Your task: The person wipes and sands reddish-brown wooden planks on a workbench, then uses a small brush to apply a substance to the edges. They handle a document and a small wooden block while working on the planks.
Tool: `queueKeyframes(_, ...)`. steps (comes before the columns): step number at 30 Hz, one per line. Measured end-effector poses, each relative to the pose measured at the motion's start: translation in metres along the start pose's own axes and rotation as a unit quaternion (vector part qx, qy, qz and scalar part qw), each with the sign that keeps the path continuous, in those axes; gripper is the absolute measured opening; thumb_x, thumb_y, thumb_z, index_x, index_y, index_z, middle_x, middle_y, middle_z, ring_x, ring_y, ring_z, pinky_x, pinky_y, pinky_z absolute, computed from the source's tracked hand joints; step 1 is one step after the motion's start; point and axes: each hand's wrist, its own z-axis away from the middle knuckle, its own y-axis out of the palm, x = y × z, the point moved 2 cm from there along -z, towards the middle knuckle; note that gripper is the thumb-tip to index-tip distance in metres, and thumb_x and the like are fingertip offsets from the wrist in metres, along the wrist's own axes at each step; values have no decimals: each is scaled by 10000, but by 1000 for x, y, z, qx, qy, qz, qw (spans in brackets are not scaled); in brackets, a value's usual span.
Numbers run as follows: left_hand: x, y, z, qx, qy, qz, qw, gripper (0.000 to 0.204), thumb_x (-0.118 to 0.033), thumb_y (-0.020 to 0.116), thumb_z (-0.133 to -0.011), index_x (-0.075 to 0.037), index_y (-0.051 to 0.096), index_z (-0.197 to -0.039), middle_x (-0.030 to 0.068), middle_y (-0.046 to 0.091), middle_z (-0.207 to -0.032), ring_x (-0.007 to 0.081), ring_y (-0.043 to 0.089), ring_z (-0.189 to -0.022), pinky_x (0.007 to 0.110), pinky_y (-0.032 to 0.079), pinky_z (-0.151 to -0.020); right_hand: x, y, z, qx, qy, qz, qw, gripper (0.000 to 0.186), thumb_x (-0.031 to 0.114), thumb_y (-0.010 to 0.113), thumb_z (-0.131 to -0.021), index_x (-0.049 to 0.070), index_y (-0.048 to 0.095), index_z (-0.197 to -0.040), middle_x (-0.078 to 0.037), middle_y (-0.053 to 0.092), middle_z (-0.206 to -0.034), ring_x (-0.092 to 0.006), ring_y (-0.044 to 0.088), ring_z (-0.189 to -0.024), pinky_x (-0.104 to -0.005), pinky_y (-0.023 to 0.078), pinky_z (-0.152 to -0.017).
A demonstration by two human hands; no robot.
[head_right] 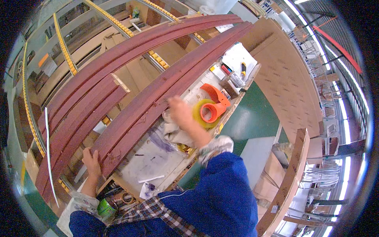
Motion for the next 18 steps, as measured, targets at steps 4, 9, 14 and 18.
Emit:
queueKeyframes(4, 1, 2, -6, -14, 7, 6, 1000, 437, -397, 491, -884, -29, 494, -1119, 158, 482, -1036, 319, 460, -1025, 401, 274, -898, 67, 25, 38, -36, -105, -76, 991, 260, 85, 543, -770, 79, 585, -1027, -121, 567, -860, -308, 603, -830, -405, 523, -659)
queueKeyframes(9, 10, -2, -2, -23, 23, 23, 999, 423, -380, 492, -886, -21, 502, -1108, 165, 489, -1047, 322, 463, -1025, 407, 279, -891, 124, 36, 70, -31, -190, -154, 969, 308, 61, 534, -779, 76, 587, -1081, -107, 562, -828, -287, 589, -753, -384, 498, -598)
queueKeyframes(14, -5, -5, -1, 5, 3, 20, 1000, 427, -381, 516, -870, -21, 508, -1100, 172, 512, -1040, 335, 471, -1025, 408, 284, -879, 1, 1, 5, -124, -2, -67, 990, 217, 81, 523, -871, 64, 616, -1066, -154, 587, -825, -339, 595, -792, -412, 482, -673)
queueKeyframes(18, -4, 0, -1, -18, 20, 36, 999, 413, -374, 521, -867, -23, 501, -1083, 173, 509, -1023, 340, 471, -1014, 407, 283, -873, -34, -6, -5, -201, 36, 15, 979, 207, 93, 546, -867, 43, 622, -1053, -161, 591, -845, -340, 598, -771, -405, 486, -655)
